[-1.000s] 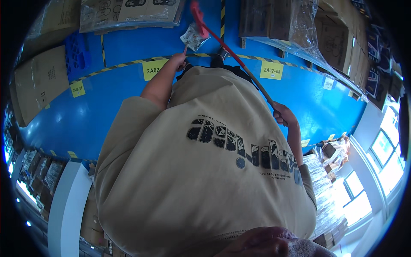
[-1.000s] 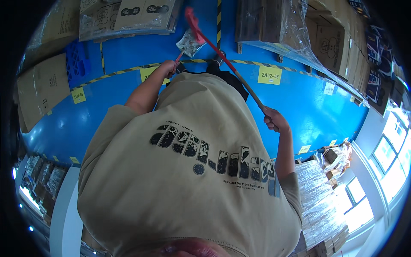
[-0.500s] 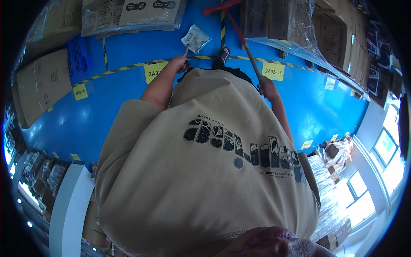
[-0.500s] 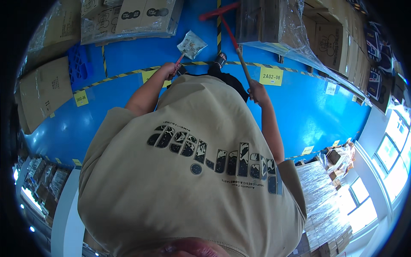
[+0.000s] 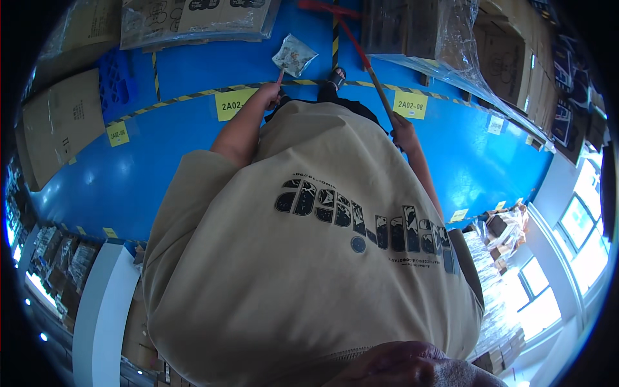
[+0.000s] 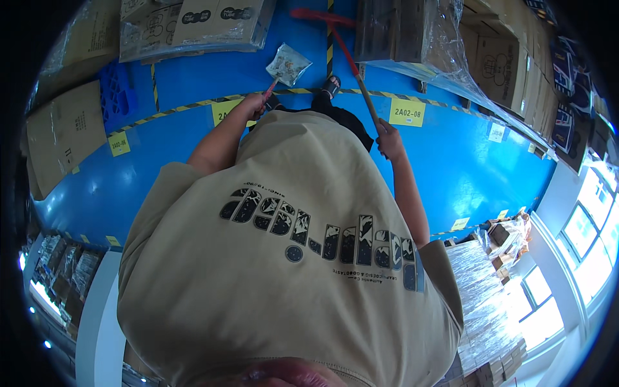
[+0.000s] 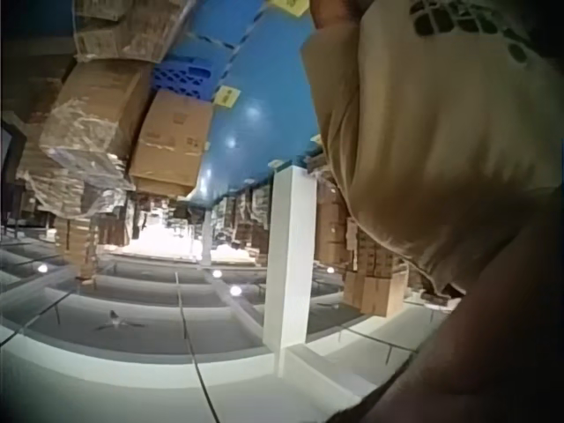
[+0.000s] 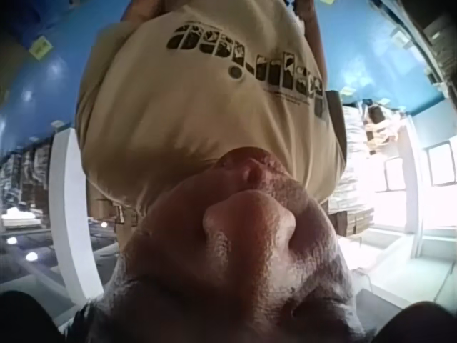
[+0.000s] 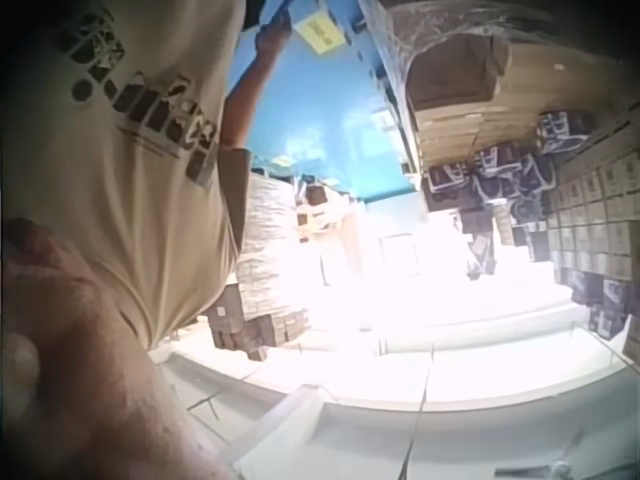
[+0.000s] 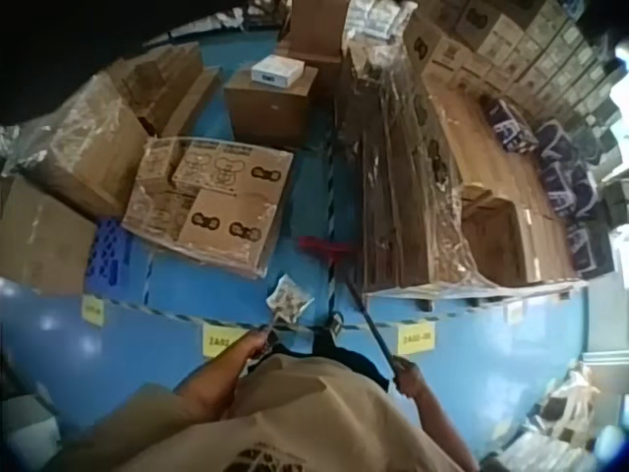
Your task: Sweeping the floor with a broom and dustpan in a warehouse.
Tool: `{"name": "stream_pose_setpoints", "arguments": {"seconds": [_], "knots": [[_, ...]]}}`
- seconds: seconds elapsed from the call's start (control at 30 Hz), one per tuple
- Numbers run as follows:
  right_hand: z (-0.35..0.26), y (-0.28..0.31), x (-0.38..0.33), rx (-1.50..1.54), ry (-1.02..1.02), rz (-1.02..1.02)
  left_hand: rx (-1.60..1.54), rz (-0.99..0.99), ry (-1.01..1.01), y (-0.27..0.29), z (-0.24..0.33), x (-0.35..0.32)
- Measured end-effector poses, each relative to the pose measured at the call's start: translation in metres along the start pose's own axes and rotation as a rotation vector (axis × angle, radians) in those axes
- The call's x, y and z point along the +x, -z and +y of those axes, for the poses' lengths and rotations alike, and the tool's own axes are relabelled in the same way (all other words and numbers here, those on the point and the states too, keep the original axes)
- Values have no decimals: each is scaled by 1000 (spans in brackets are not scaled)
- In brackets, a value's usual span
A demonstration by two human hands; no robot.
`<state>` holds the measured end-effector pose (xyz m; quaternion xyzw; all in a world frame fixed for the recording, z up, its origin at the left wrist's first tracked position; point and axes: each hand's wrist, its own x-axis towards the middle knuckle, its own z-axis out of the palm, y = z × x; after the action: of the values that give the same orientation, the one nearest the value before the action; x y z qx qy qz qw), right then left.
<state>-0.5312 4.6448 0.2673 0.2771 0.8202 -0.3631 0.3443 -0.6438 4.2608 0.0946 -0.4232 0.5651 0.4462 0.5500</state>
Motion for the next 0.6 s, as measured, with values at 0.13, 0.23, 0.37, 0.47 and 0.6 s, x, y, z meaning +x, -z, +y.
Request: {"name": "stream_pose_setpoints", "arguments": {"seconds": [0.13,0.23,0.37,0.47,0.6], "knots": [[-2,-3,-13,-17,-69,47,2,36,5,0,6,12],[-8,-11,-6,-35,25,26,-42,6,-15,7,-2,23],[-14,-10,-1,-76,-35,16,-18,-14,-36,12,-8,22],[-4,-11,-1,-144,-24,64,23,-33,-42,12,-7,9],[-17,-18,-12,-192,-73,31,-37,14,-57,14,-17,11]]}}
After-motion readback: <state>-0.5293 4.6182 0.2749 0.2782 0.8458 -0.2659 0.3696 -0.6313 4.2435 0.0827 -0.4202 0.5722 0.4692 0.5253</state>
